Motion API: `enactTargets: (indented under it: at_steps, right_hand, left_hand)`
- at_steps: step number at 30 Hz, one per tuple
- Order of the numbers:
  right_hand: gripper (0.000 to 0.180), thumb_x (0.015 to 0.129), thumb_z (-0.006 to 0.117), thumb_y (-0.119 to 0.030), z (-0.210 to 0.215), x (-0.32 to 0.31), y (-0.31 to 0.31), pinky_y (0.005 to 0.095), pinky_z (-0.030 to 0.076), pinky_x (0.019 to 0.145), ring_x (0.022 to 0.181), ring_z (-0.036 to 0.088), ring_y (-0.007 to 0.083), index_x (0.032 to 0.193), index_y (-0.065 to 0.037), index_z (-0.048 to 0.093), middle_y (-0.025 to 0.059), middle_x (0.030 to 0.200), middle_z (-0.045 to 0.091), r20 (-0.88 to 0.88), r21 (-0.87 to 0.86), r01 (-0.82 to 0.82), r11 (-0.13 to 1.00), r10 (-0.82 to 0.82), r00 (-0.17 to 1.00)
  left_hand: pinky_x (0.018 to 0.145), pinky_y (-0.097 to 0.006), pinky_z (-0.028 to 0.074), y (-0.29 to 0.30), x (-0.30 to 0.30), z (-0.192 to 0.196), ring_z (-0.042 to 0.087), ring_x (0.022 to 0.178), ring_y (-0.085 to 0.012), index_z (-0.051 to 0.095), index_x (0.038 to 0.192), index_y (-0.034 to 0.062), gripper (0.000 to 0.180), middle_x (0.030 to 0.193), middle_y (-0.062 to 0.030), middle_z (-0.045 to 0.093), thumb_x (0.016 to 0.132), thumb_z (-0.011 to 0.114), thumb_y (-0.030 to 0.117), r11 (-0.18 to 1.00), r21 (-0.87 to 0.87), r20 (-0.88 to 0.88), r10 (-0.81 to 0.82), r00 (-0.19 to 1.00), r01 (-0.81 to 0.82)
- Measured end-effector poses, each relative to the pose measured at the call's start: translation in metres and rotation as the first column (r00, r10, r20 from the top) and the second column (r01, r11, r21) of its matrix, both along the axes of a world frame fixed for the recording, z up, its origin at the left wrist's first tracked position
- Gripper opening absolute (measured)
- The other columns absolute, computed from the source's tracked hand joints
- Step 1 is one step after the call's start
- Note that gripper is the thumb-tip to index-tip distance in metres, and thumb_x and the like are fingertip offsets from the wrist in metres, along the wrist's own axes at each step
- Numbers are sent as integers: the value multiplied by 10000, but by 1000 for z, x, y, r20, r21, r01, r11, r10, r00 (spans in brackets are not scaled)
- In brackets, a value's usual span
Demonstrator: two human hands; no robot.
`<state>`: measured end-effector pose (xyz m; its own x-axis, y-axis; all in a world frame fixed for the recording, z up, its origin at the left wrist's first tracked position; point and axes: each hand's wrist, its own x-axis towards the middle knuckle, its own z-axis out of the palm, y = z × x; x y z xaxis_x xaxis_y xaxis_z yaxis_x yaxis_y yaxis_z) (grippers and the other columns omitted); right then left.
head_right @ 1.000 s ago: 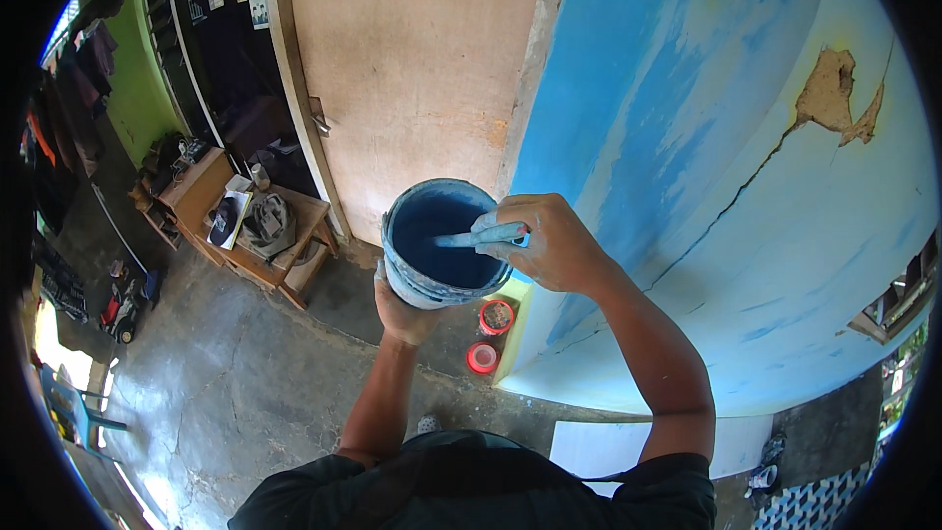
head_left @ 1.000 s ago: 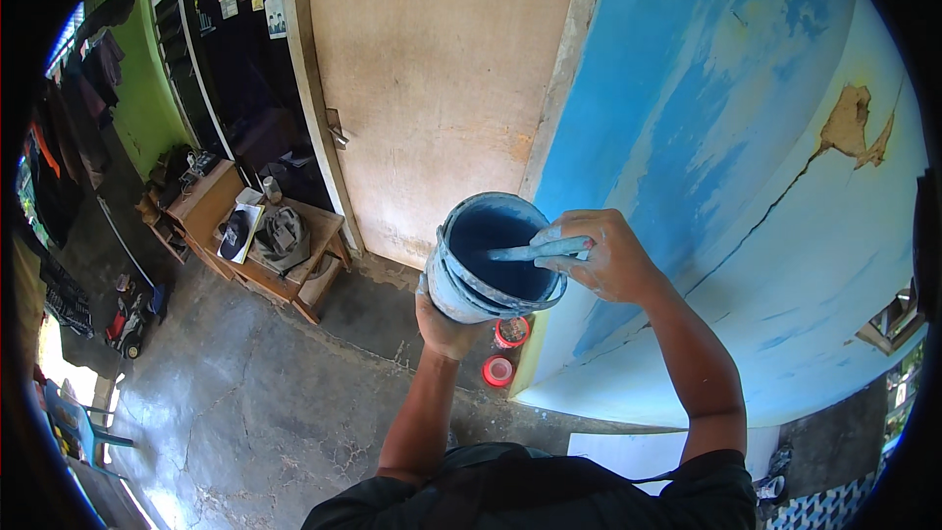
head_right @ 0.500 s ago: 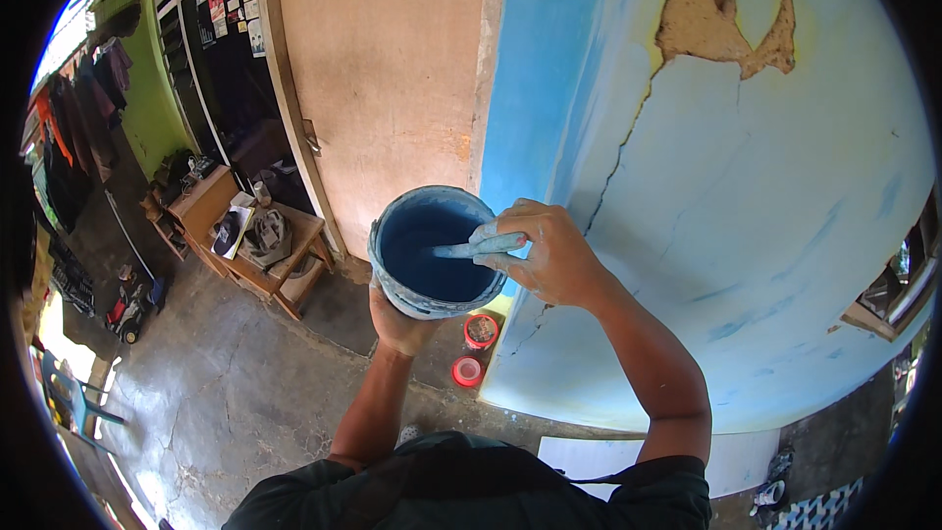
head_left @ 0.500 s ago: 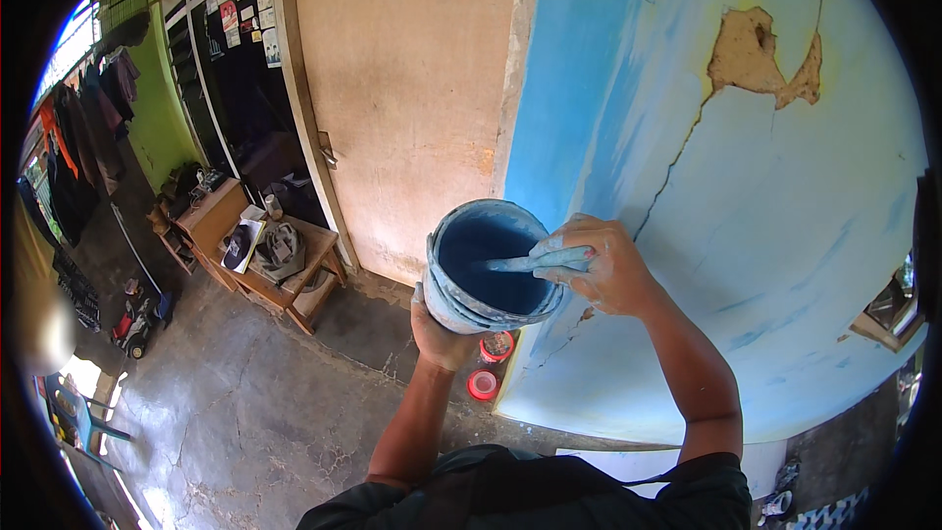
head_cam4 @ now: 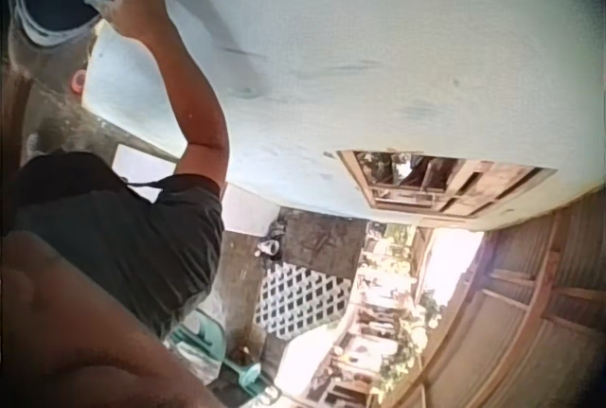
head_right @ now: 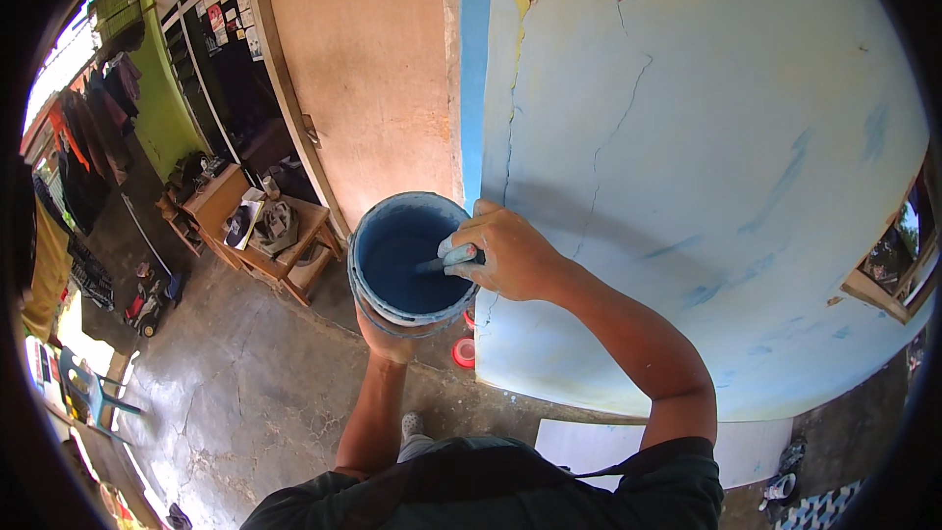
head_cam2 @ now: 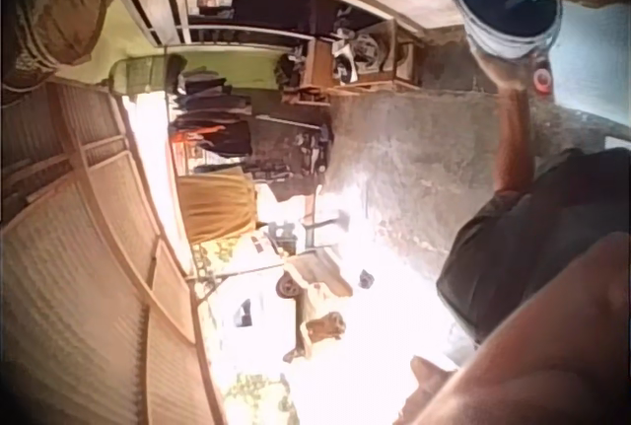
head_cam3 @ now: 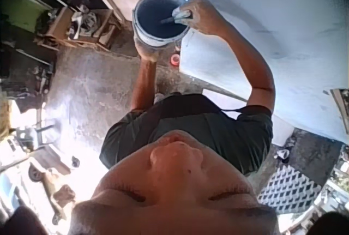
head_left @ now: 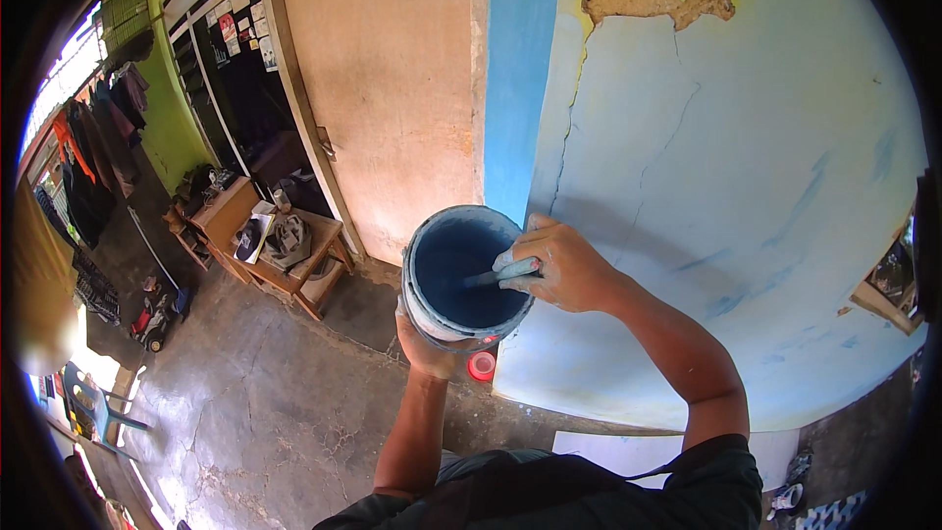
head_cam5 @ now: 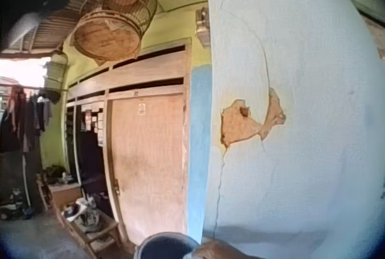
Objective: The person paints an interior wall with blue paint using a paintbrush, dipping the brush into a bucket of blue paint.
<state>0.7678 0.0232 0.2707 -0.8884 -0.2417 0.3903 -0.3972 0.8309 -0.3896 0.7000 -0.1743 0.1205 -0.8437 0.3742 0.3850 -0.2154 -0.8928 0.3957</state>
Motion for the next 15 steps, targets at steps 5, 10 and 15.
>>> enactTargets:
  at_steps: [5,10,15]
  right_hand:
    - [299,759,905,-78,22,37,0,367,515,751,875,607,243,1039,-50,802,105,945,749,-80,53,21,998,-16,997]
    - [276,804,865,-47,56,74,-19,353,582,731,812,724,268,1067,-14,787,135,991,749,-172,-61,35,998,-45,984]
    - [279,783,878,-36,84,102,-35,340,594,776,837,726,262,1045,-9,788,141,1009,747,-240,39,129,991,-116,964]
  left_hand:
    - [1065,-539,549,0,23,12,642,1253,-344,512,1470,0,535,1431,-195,605,1084,428,361,653,-432,-610,296,735,-622]
    - [1005,-468,583,-14,22,7,670,1188,-284,505,1444,-26,515,1354,-177,643,963,656,77,985,-118,105,-112,988,124]
    - [1067,-665,468,-30,34,6,494,1426,-401,444,1571,146,718,1594,-151,460,1052,245,600,945,-310,-241,-185,953,105]
